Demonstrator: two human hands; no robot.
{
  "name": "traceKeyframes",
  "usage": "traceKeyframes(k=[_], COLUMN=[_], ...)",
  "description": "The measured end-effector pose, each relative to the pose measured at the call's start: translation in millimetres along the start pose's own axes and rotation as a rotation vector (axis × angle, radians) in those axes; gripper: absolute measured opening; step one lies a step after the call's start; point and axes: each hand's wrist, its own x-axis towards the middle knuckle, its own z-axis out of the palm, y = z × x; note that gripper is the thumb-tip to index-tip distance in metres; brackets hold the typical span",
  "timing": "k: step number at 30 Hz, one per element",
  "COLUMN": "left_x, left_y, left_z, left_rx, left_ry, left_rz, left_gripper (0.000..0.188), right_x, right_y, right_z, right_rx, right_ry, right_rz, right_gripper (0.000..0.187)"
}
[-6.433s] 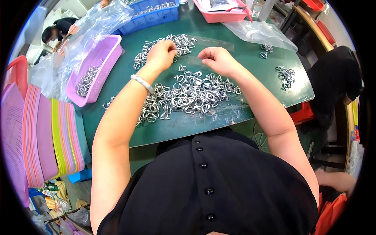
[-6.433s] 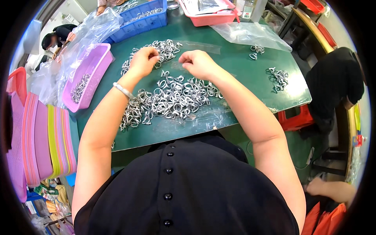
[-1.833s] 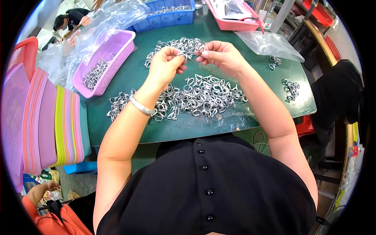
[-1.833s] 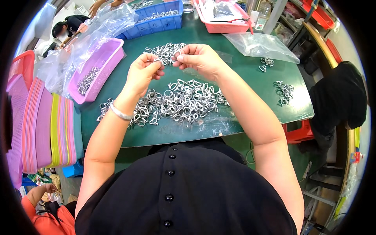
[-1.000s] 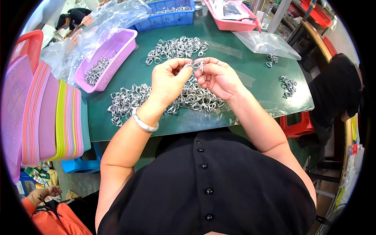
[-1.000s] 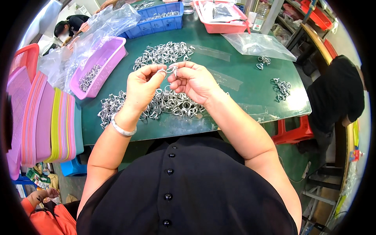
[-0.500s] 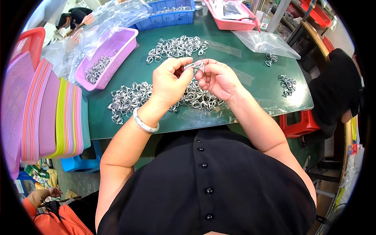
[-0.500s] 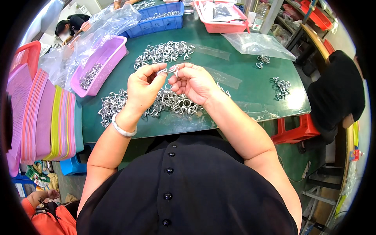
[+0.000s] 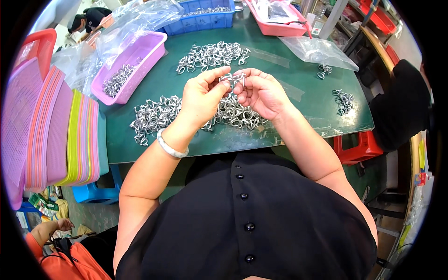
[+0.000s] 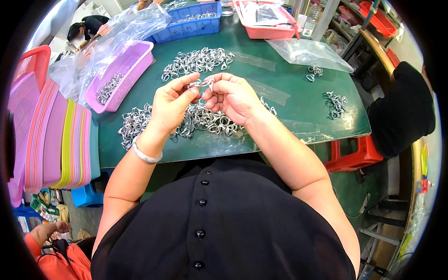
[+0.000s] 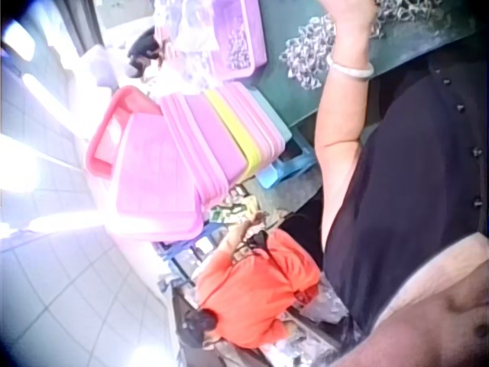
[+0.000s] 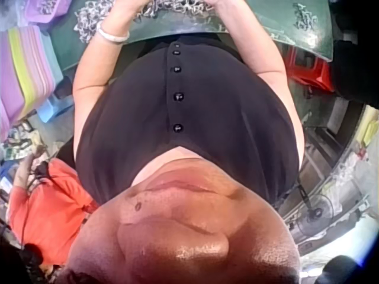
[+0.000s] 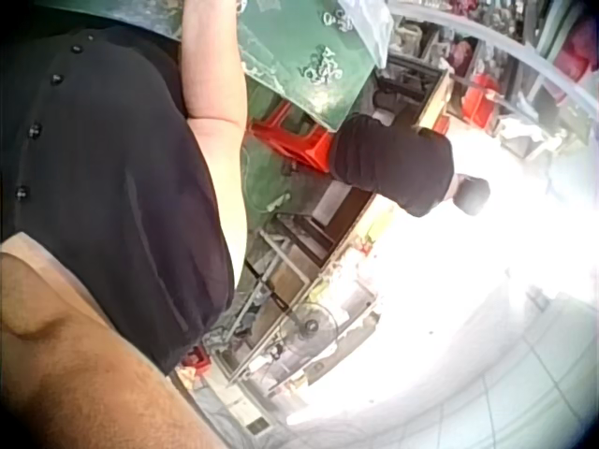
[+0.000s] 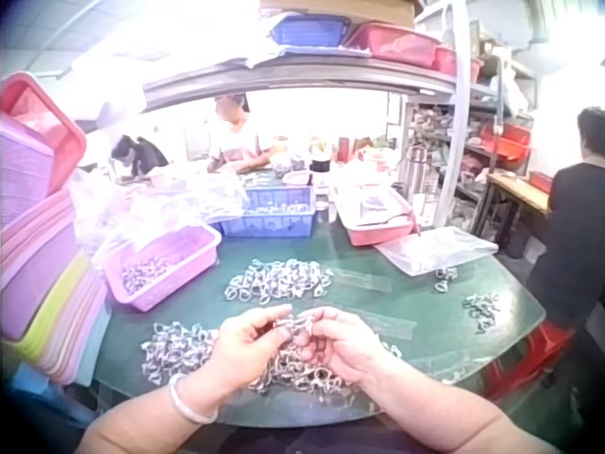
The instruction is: The person connects metal clips together by hand to form a chain-like assembly on a work table, repeatedly picking up pieces from a pile and linking them together one by one.
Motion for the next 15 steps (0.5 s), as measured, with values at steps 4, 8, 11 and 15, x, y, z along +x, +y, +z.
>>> traceKeyframes(k=[4, 8, 11, 15], left_x=[0.4, -0.5, -1.7, -1.9], left_y=[-2.5, -6.8, -11.0, -14.6], left_z=[-2.8, -7.1, -11.9, -15.0], left_rx=[-0.247, -0.43, -0.656, -0.797], left_ry=[-0.047, -0.064, -0.118, -0.168], left_rz=[-0.031, -0.116, -0.228, -0.295], left_gripper=[0.03, 0.028, 0.03, 0.031], right_x=[-6.8, -13.3, -18.1, -20.5], right_y=[-0.1, -0.4, -1.1, -1.5], right_z=[11.2, 21.4, 29.2, 32.5], right_rx=[-0.099, -0.236, -0.358, -0.399], right_ry=[0.017, 0.004, 0.006, -0.006], right_rz=[-0.062, -0.171, -0.216, -0.224], right_gripper=[0.014, 0.017, 0.017, 0.017])
